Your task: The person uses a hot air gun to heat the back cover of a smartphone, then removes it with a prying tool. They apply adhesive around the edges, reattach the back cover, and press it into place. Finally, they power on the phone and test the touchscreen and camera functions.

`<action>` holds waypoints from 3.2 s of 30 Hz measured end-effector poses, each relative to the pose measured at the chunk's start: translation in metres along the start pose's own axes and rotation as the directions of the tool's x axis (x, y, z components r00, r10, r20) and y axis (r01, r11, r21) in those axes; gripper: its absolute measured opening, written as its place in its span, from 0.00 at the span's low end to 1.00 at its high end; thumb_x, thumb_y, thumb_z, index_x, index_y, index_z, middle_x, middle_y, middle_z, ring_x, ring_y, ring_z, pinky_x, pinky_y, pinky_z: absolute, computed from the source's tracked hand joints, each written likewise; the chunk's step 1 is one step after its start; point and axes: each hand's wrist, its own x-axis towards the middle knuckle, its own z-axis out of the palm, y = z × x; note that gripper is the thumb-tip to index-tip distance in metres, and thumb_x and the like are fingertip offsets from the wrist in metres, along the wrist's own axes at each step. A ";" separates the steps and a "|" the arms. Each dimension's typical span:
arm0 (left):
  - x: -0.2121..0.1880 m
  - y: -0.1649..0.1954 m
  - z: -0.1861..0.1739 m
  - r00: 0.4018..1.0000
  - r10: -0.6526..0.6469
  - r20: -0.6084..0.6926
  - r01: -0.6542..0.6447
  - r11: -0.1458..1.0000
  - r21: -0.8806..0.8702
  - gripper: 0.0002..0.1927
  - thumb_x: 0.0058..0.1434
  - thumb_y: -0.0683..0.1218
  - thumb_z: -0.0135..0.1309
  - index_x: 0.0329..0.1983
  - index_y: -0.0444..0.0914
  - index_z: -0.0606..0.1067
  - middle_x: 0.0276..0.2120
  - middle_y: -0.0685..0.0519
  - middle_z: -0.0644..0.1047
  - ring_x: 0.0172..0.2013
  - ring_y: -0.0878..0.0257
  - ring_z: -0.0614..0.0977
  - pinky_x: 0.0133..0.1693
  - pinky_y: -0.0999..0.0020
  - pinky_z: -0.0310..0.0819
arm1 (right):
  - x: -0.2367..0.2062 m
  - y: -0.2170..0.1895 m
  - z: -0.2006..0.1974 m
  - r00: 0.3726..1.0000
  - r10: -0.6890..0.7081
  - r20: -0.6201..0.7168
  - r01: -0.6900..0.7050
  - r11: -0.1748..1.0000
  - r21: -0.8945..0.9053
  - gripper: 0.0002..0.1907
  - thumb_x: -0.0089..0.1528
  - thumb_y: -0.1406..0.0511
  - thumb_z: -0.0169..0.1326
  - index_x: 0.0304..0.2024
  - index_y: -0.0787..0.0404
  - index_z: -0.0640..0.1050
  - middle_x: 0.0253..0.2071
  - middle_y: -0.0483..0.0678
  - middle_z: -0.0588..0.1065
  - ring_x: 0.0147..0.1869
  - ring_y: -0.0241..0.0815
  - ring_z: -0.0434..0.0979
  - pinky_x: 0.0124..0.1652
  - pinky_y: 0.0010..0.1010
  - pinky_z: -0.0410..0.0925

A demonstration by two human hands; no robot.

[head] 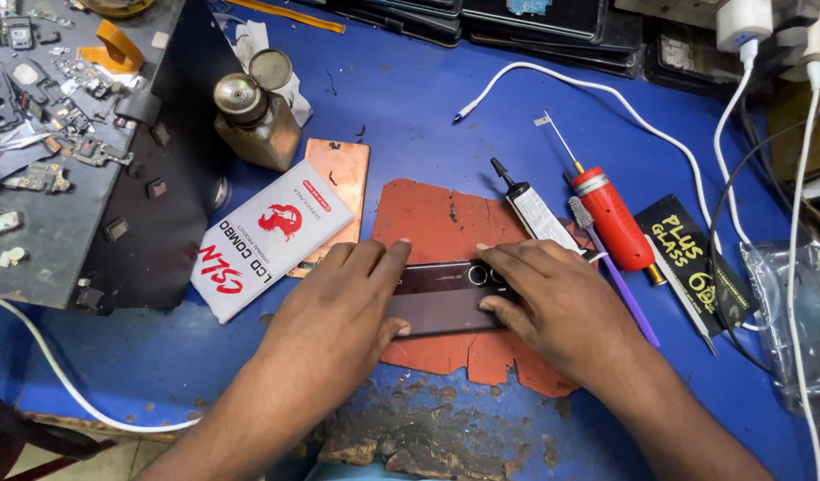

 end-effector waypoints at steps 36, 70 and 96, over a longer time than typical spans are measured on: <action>-0.021 0.018 0.000 0.984 0.077 -0.158 -0.096 0.989 -0.112 0.09 0.54 0.42 0.61 0.27 0.39 0.71 0.20 0.51 0.74 0.26 0.51 0.80 0.29 0.53 0.71 | -0.017 -0.013 -0.007 0.995 -0.074 -0.068 0.089 0.961 0.263 0.14 0.49 0.67 0.67 0.38 0.60 0.83 0.32 0.45 0.82 0.36 0.42 0.83 0.37 0.33 0.73; 0.042 -0.003 0.004 0.951 -0.306 -0.041 0.067 0.334 -0.940 0.12 0.62 0.36 0.57 0.47 0.33 0.70 0.38 0.49 0.83 0.39 0.69 0.84 0.41 0.75 0.80 | -0.005 -0.012 0.017 0.965 0.256 -0.048 0.004 0.171 0.985 0.31 0.64 0.68 0.55 0.68 0.69 0.63 0.62 0.55 0.74 0.67 0.44 0.74 0.63 0.38 0.71; 0.058 -0.014 0.049 0.983 -0.075 0.170 0.130 -0.377 -0.917 0.39 0.73 0.70 0.31 0.66 0.34 0.68 0.46 0.43 0.79 0.46 0.56 0.83 0.48 0.60 0.81 | -0.021 0.002 0.006 0.925 0.251 -0.284 -0.193 0.957 0.215 0.22 0.63 0.57 0.63 0.56 0.58 0.78 0.54 0.47 0.80 0.59 0.38 0.80 0.60 0.31 0.73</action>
